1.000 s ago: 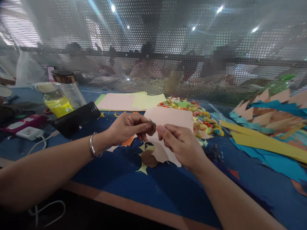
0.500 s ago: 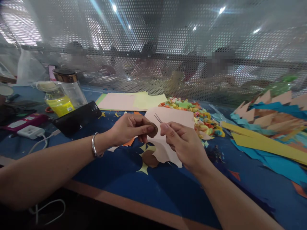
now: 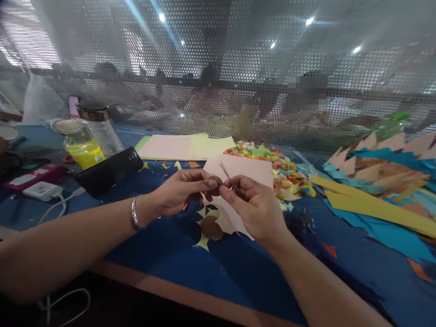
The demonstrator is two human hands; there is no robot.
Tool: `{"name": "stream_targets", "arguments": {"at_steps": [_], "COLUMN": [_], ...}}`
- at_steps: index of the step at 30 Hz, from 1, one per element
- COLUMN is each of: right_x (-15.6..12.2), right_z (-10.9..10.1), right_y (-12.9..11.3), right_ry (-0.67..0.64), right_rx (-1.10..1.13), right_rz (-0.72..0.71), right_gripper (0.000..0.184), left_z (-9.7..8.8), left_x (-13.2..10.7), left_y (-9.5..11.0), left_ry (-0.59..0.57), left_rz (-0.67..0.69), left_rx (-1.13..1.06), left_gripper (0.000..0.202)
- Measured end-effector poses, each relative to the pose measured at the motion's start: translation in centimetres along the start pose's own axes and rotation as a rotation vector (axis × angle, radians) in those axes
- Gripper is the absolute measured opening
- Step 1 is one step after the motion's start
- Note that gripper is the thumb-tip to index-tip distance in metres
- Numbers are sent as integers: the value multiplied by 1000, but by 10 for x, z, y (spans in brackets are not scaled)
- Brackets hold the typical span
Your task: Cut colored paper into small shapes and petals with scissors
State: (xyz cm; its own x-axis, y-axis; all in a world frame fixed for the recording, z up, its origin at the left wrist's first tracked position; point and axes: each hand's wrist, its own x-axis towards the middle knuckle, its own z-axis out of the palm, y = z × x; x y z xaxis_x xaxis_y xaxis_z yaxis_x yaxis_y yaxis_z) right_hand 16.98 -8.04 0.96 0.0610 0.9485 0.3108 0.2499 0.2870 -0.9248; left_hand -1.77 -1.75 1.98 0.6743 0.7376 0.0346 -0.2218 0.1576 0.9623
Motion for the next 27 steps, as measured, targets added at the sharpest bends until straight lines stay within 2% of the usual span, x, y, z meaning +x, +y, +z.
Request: {"name": "stream_targets", "arguments": {"at_steps": [3,6,9,14,20,27], "right_x": [0,0,0,0,-1,-1], "right_z": [1,0,-2,-7,-7,-11], "right_y": [1,0,0,2,-1,2], "right_ry": [48,26,-3,-27,-66,-80], "right_rx": [7,-21,-25,-25,-126,-124], "right_rz": [-5,18,65,132,128,117], "right_gripper": [43,44,49,57,62,60], "left_z": [6,11,10,0,-5,-9], "left_x": [-1,-1,0,2,4,4], "left_y": [-8,-11,-8,0,2,6], "left_ry": [68,87,81,10,-33,-90], "left_rz": [-63,-26,47,86,132,157], "left_rx": [-184,-246,-145,58,170,209], "left_gripper": [28,31,28,15,12,9]}}
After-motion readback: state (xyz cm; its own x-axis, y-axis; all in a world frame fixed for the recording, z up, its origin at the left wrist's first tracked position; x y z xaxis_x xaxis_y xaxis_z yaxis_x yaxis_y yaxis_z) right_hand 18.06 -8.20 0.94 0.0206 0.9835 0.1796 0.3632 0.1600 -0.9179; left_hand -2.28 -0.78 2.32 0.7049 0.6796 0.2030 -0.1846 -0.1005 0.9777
